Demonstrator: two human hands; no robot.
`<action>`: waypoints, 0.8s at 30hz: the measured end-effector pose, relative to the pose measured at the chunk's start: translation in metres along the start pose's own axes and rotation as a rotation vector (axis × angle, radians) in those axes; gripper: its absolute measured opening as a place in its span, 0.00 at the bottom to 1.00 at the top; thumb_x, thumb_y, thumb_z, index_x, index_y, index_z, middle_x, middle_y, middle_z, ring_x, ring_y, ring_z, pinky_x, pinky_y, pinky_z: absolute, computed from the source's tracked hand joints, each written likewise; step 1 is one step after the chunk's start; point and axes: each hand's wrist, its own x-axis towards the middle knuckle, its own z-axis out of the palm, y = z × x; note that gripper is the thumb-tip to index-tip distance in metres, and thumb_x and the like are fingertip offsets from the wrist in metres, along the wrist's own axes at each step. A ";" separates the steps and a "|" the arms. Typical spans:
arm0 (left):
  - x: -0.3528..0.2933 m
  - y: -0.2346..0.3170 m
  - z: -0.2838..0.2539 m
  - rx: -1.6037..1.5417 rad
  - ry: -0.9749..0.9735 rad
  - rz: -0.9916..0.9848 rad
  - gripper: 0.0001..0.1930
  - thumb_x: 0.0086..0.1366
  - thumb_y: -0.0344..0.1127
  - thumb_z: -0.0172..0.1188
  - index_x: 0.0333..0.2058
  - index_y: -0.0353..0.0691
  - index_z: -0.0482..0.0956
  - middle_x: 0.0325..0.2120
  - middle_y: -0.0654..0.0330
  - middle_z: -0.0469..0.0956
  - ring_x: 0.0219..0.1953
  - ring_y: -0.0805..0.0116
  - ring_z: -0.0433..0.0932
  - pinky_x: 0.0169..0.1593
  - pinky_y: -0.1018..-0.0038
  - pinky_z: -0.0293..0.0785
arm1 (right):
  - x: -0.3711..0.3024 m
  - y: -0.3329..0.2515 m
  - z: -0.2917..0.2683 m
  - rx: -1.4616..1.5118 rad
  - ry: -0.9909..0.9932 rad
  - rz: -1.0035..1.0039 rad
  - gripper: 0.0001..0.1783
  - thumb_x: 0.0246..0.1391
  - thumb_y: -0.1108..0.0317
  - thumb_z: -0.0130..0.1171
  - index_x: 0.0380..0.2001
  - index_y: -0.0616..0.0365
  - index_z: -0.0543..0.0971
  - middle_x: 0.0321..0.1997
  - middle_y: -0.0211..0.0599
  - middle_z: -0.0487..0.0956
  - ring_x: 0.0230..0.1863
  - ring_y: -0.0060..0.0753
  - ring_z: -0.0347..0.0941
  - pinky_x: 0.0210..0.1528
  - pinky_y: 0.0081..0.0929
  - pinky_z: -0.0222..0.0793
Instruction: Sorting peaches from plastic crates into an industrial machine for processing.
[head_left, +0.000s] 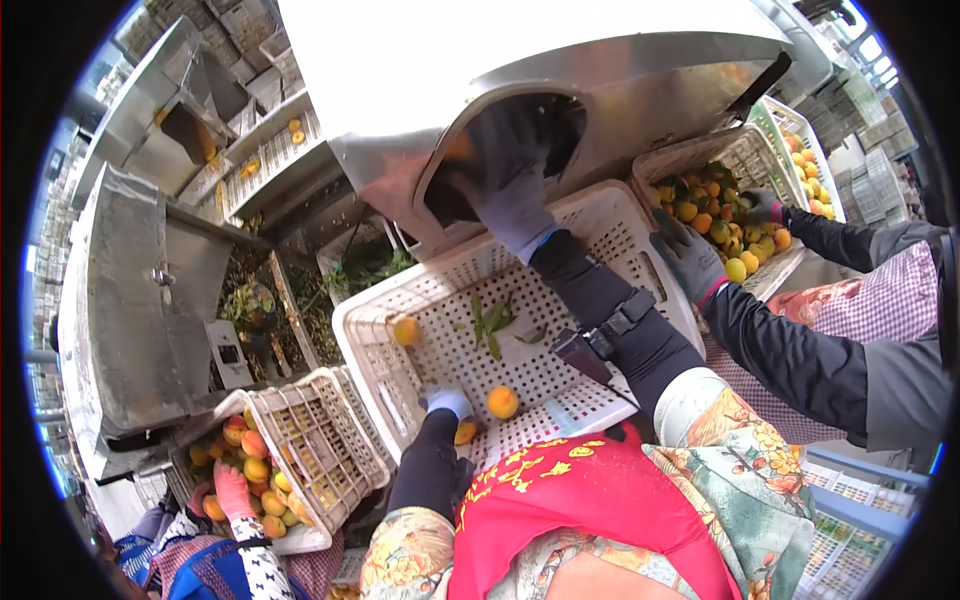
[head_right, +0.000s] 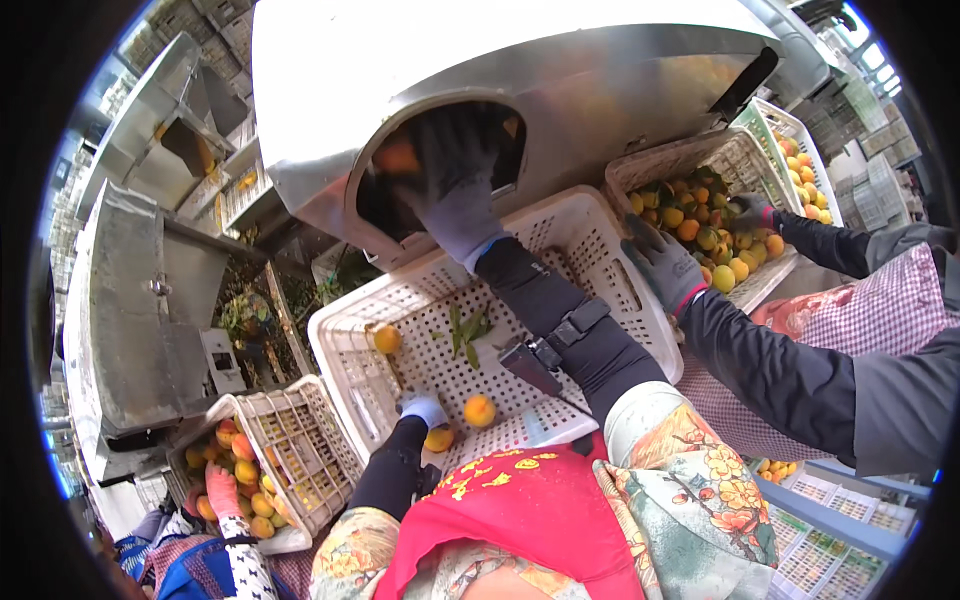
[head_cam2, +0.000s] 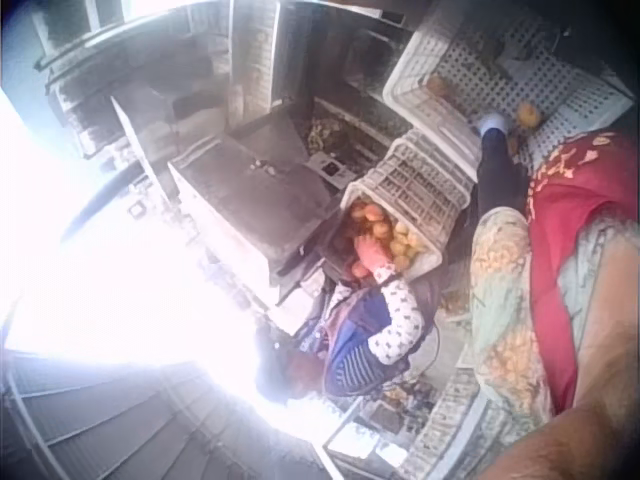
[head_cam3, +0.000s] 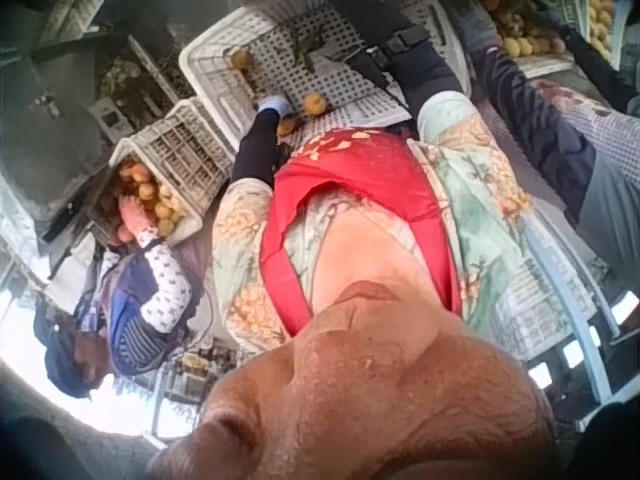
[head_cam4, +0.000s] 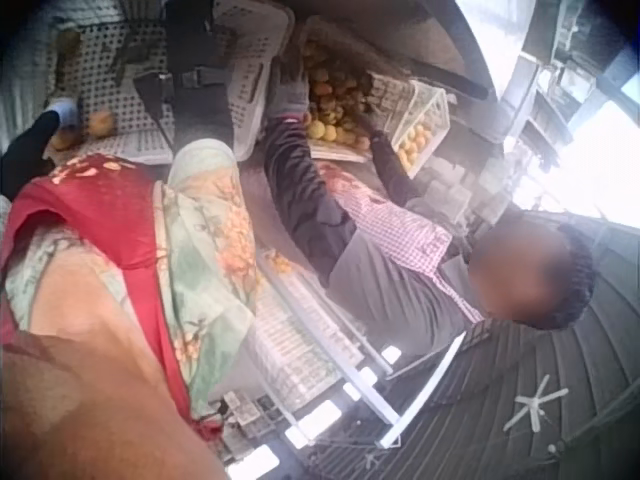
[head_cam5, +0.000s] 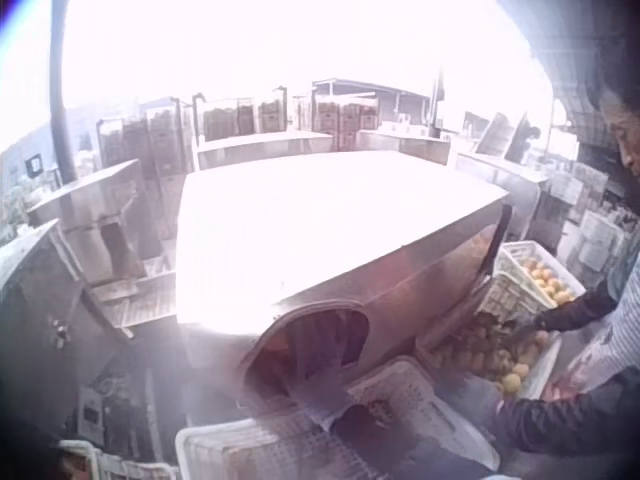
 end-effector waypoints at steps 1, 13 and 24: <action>0.020 -0.003 0.021 0.028 -0.019 -0.003 0.31 0.51 0.46 0.63 0.55 0.41 0.74 0.60 0.48 0.66 0.63 0.51 0.64 0.60 0.52 0.62 | -0.003 -0.009 -0.011 0.088 0.020 -0.019 0.46 0.39 0.53 0.69 0.59 0.61 0.64 0.61 0.54 0.64 0.62 0.59 0.57 0.63 0.55 0.50; 0.037 -0.017 0.007 0.044 -0.060 0.146 0.18 0.58 0.38 0.54 0.45 0.39 0.81 0.50 0.51 0.76 0.53 0.54 0.76 0.54 0.63 0.71 | -0.314 -0.043 -0.004 0.399 -1.868 -0.478 0.41 0.44 0.56 0.64 0.63 0.51 0.62 0.55 0.51 0.72 0.56 0.51 0.69 0.54 0.44 0.65; 0.009 -0.038 -0.039 -1.990 -0.305 0.448 0.19 0.61 0.47 0.59 0.47 0.43 0.76 0.44 0.58 0.78 0.43 0.59 0.78 0.42 0.57 0.78 | -0.230 0.021 -0.021 1.644 -0.907 1.588 0.35 0.47 0.57 0.69 0.54 0.62 0.69 0.53 0.44 0.75 0.53 0.34 0.73 0.56 0.34 0.70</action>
